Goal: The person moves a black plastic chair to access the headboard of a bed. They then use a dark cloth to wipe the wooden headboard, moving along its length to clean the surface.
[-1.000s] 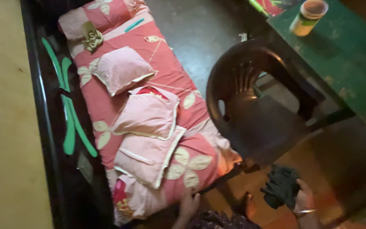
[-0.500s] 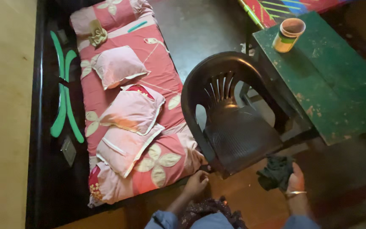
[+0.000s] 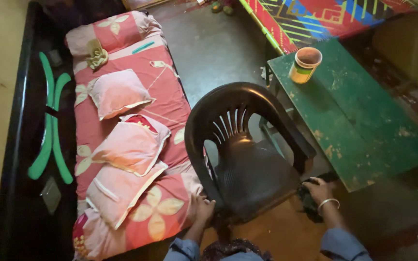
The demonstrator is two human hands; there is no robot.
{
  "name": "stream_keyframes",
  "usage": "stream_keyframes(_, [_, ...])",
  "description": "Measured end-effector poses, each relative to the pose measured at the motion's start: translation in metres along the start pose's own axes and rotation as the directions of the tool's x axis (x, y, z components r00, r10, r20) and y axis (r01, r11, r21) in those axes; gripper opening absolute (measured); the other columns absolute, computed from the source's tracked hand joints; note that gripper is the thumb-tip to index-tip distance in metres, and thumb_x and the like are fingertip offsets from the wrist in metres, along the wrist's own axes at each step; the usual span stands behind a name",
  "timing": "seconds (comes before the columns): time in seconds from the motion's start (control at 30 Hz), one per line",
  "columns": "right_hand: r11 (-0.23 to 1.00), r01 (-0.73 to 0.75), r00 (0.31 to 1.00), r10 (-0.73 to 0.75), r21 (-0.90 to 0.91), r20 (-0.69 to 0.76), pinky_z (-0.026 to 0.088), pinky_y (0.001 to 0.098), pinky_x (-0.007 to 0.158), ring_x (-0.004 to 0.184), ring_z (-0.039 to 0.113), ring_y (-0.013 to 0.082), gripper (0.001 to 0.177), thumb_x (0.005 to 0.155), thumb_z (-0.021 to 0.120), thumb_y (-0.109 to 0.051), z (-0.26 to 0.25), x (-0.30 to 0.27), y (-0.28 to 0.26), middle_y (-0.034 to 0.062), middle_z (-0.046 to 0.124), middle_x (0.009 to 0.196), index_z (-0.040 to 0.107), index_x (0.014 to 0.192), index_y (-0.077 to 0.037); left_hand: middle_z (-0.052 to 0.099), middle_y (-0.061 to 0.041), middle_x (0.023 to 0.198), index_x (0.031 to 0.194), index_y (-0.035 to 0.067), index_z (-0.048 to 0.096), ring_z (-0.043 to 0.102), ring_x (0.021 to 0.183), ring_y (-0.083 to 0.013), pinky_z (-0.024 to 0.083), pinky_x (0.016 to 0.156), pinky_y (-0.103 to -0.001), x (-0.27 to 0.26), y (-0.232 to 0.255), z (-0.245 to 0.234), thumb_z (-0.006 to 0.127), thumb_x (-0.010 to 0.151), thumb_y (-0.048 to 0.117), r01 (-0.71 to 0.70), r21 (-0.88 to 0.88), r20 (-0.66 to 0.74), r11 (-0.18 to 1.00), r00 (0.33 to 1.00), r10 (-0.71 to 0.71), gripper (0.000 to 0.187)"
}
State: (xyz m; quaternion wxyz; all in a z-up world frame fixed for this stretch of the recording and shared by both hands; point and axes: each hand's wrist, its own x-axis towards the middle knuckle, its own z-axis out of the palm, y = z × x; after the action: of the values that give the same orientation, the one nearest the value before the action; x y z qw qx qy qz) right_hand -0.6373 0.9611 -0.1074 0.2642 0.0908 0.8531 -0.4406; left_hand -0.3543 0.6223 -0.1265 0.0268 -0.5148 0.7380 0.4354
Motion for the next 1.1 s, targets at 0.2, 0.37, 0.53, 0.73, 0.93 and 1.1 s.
stream_keyframes(0.2, [0.975,0.120,0.993,-0.113,-0.185,0.047,0.056,0.0404,0.094,0.107,0.073,0.0319,0.063,0.078,0.080,-0.034,0.012,0.085,-0.017,0.0225,0.076,0.120,0.070,0.130,-0.001,0.057,-0.024,0.135,0.135,-0.002,0.051,0.054,0.129,-0.0379,0.045,0.109,-0.043,0.026,0.011,0.029,0.091,0.069,0.043,0.185,0.142,-0.169,0.972,0.972,-0.161,0.089])
stream_keyframes(0.37, [0.889,0.209,0.976,-0.217,-0.407,0.027,0.050,0.0481,0.099,0.117,0.063,0.0435,0.082,0.071,0.084,-0.034,0.039,0.154,-0.027,0.0293,0.065,0.127,0.057,0.140,0.001,0.058,-0.025,0.136,0.140,0.003,0.045,0.055,0.128,-0.0400,0.045,0.109,-0.047,0.034,0.011,0.052,0.091,0.070,0.040,0.406,0.156,-0.227,0.901,0.902,-0.367,0.091])
stream_keyframes(0.53, [0.841,0.093,0.996,-0.074,-0.532,0.058,0.050,0.0511,0.108,0.128,0.060,0.0469,0.087,0.072,0.081,-0.040,0.062,0.202,-0.011,0.0299,0.061,0.140,0.054,0.144,0.001,0.068,-0.026,0.128,0.150,0.001,0.033,0.068,0.117,-0.0415,0.053,0.104,-0.047,0.033,0.008,0.069,0.087,0.074,0.035,0.519,0.129,-0.270,0.845,0.838,-0.473,0.099])
stream_keyframes(0.73, [0.788,-0.030,0.999,0.034,-0.615,-0.006,0.047,0.0564,0.101,0.126,0.055,0.0489,0.096,0.074,0.082,-0.051,0.080,0.232,0.004,0.0308,0.052,0.143,0.044,0.145,0.002,0.062,-0.026,0.127,0.139,0.001,0.040,0.063,0.114,-0.0434,0.049,0.096,-0.048,0.031,-0.003,0.087,0.099,0.057,0.021,0.424,0.101,-0.499,0.900,0.805,-0.323,0.103])
stream_keyframes(0.93, [0.728,-0.217,0.954,0.300,-0.650,0.018,0.049,0.0581,0.107,0.131,0.060,0.0473,0.090,0.078,0.081,-0.046,0.071,0.225,0.013,0.0290,0.059,0.146,0.048,0.149,-0.001,0.078,-0.017,0.108,0.118,0.001,0.067,0.074,0.100,-0.0313,0.059,0.090,-0.041,0.015,-0.014,0.091,0.085,0.059,0.001,0.370,-0.172,-0.388,0.913,0.827,-0.408,0.062])
stream_keyframes(1.1, [0.746,-0.258,0.959,0.276,-0.614,-0.068,0.044,0.0563,0.108,0.133,0.052,0.0475,0.103,0.070,0.090,-0.043,0.064,0.198,0.020,0.0290,0.048,0.150,0.042,0.152,-0.003,0.075,-0.016,0.108,0.127,0.003,0.062,0.074,0.096,-0.0303,0.061,0.084,-0.043,-0.011,-0.025,0.084,0.083,0.061,0.001,0.510,-0.322,-0.261,0.798,0.762,-0.593,0.069])
